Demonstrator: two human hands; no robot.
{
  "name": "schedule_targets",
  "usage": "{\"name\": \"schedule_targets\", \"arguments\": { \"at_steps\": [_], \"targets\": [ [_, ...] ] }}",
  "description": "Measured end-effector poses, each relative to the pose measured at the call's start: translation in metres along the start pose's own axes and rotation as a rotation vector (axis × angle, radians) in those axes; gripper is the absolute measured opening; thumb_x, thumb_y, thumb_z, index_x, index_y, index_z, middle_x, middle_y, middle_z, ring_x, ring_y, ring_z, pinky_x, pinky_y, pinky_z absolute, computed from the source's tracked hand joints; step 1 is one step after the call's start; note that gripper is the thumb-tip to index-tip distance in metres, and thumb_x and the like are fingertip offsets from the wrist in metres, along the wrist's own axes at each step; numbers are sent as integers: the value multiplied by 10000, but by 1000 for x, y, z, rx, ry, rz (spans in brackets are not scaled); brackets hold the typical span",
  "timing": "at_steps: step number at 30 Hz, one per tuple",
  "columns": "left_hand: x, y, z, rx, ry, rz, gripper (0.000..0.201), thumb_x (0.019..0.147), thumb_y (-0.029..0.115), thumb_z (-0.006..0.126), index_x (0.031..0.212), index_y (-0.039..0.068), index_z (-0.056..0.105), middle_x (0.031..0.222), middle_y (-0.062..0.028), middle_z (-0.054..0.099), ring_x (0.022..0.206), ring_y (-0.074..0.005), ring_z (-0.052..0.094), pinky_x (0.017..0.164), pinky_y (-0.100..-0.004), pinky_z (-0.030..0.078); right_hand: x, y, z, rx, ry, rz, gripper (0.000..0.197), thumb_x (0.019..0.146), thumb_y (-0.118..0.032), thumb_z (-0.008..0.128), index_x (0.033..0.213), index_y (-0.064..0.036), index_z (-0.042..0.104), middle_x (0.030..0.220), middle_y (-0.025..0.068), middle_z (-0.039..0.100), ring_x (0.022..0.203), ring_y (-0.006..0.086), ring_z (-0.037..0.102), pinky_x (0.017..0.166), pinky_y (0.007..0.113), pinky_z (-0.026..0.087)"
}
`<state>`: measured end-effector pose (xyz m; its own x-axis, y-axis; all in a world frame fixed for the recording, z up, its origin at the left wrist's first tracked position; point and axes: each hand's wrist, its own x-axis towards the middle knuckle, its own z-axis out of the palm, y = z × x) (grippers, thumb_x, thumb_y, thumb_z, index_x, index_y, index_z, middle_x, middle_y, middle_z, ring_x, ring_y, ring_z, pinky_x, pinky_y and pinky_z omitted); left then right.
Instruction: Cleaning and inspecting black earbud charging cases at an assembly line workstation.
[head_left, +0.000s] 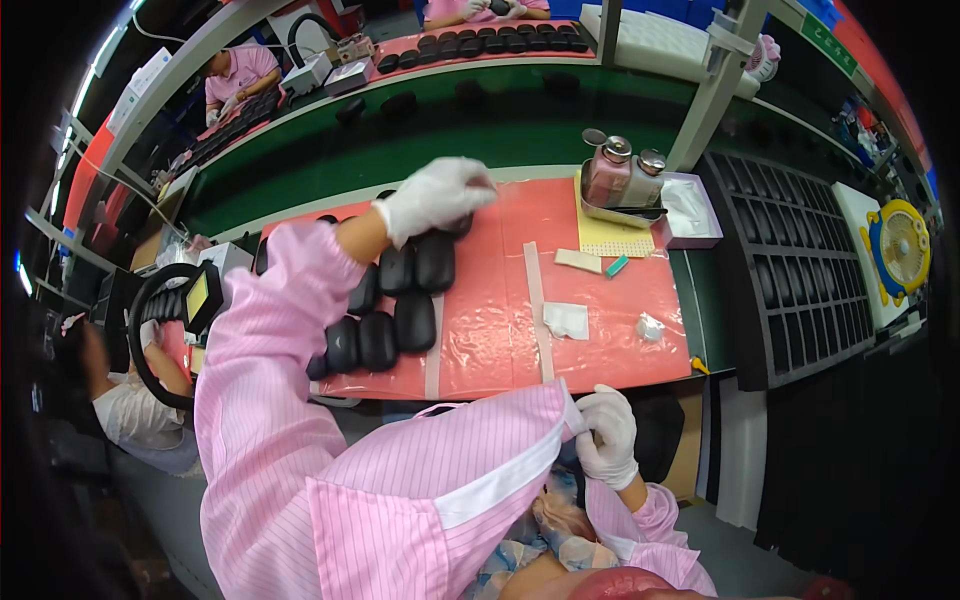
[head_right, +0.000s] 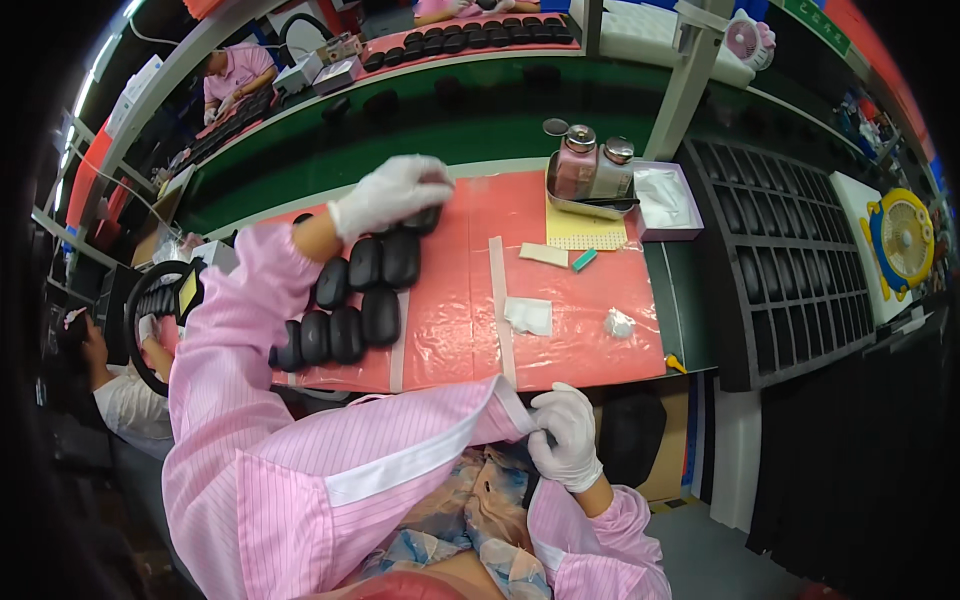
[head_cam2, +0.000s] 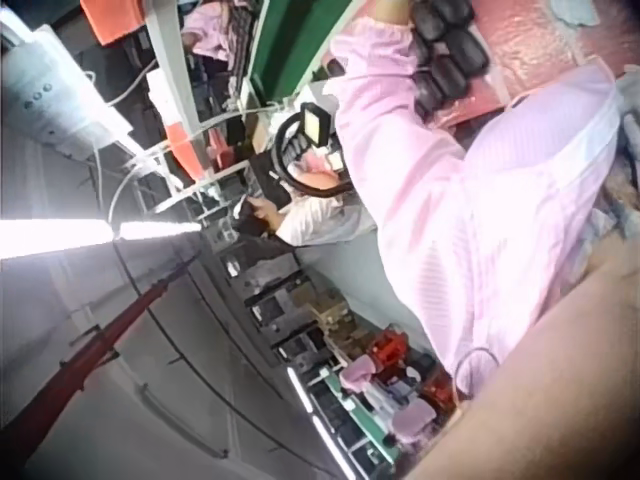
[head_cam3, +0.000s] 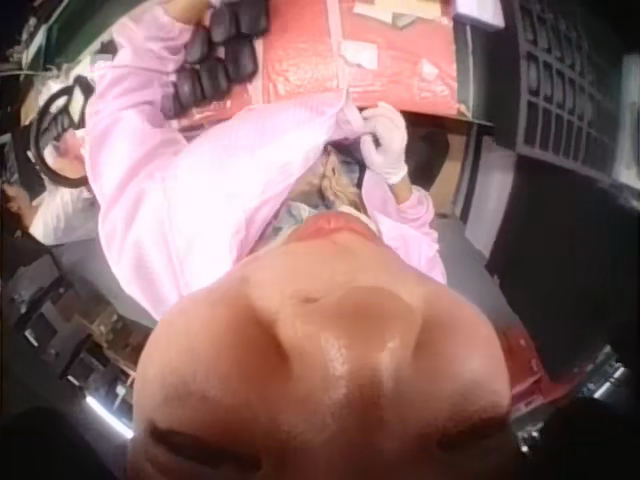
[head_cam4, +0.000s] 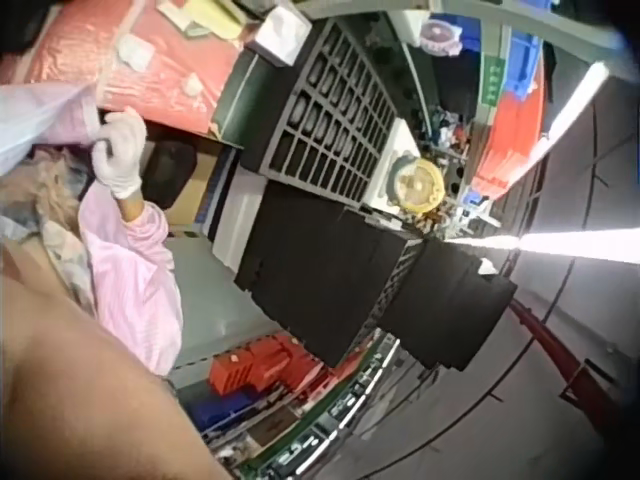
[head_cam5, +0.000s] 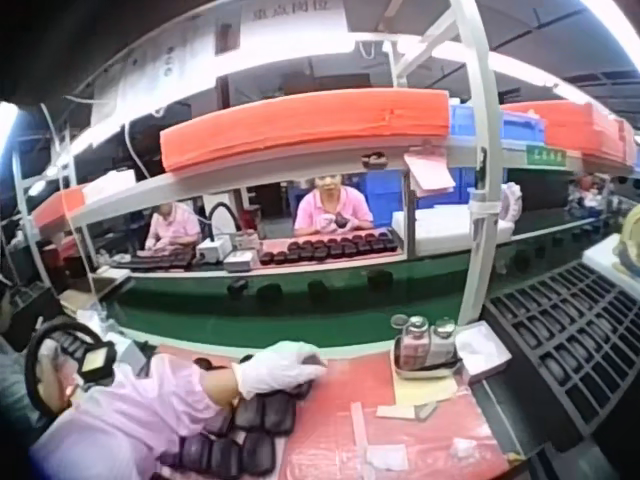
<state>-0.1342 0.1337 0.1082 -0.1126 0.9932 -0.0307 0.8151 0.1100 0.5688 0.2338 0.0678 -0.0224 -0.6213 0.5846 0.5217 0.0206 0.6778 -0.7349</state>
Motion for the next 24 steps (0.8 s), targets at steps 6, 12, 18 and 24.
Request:
{"name": "schedule_targets", "arguments": {
  "at_steps": [6, 12, 18, 24],
  "targets": [
    [173, -111, -16, 602, 249, -279, 454, 848, 482, 547, 949, 74, 720, 928, -150, 698, 879, -332, 669, 744, -427, 521, 27, 23, 12, -165, 209, -51, 147, 587, -12, 567, 724, -66, 561, 715, 94, 603, 769, 290, 601, 882, 475, 477],
    [274, -170, -13, 713, 309, -667, 810, 798, 808, 384, 1128, 140, 703, 1204, -76, 635, 1219, -278, 530, 892, -468, 427, 40, 41, 38, -198, 418, 9, 53, 676, -54, 581, 728, -63, 575, 738, 91, 628, 707, 281, 581, 741, 425, 478],
    [297, -225, -23, 556, 396, -470, 700, 771, 697, 554, 1009, 63, 729, 1100, -181, 667, 1054, -331, 619, 919, -412, 459, 46, 51, 42, -282, 393, 73, 49, 706, -103, 610, 716, -57, 596, 710, 82, 627, 643, 253, 568, 645, 383, 450],
    [212, -369, -134, 714, 333, -295, 788, 686, 715, 626, 1162, 89, 680, 1209, -226, 605, 1213, -348, 521, 1025, -395, 409, 45, 51, 35, -380, 248, -6, 175, 790, -226, 619, 791, -54, 591, 730, 97, 596, 657, 265, 558, 605, 384, 418]
  ]
}}
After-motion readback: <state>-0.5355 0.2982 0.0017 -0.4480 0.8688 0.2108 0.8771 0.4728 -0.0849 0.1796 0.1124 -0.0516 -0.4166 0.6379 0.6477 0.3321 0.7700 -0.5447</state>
